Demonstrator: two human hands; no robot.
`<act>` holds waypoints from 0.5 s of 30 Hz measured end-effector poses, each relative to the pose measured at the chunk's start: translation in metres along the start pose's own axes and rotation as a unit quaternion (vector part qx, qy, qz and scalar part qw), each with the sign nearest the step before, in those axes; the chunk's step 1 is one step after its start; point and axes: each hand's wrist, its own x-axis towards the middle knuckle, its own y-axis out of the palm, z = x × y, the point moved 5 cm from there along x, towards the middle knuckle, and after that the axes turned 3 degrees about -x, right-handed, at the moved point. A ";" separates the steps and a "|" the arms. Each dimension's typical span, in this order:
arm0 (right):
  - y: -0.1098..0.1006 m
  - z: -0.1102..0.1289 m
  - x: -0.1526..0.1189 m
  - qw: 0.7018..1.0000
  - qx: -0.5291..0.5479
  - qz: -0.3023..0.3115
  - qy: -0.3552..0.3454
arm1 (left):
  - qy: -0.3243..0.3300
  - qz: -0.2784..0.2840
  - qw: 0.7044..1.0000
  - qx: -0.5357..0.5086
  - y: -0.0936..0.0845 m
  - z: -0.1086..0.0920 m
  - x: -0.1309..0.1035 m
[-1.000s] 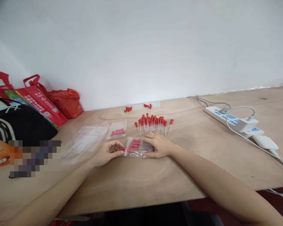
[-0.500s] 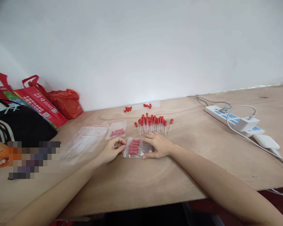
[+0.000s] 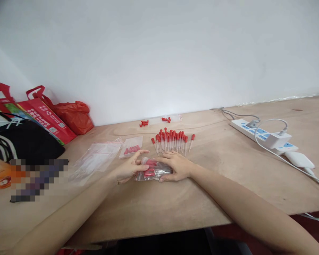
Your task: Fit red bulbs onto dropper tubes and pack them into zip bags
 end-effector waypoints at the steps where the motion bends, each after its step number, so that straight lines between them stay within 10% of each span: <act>1: 0.000 0.000 0.000 1.000 0.000 0.000 -0.002 | -0.006 0.032 0.999 -0.018 0.001 0.000 -0.001; 8: -0.002 0.004 0.000 1.000 0.008 -0.001 -0.018 | -0.055 0.117 0.991 0.016 -0.011 0.013 -0.013; 15: -0.010 -0.002 -0.003 0.998 -0.006 -0.058 0.010 | 0.115 -0.059 0.984 -0.124 -0.077 -0.015 -0.004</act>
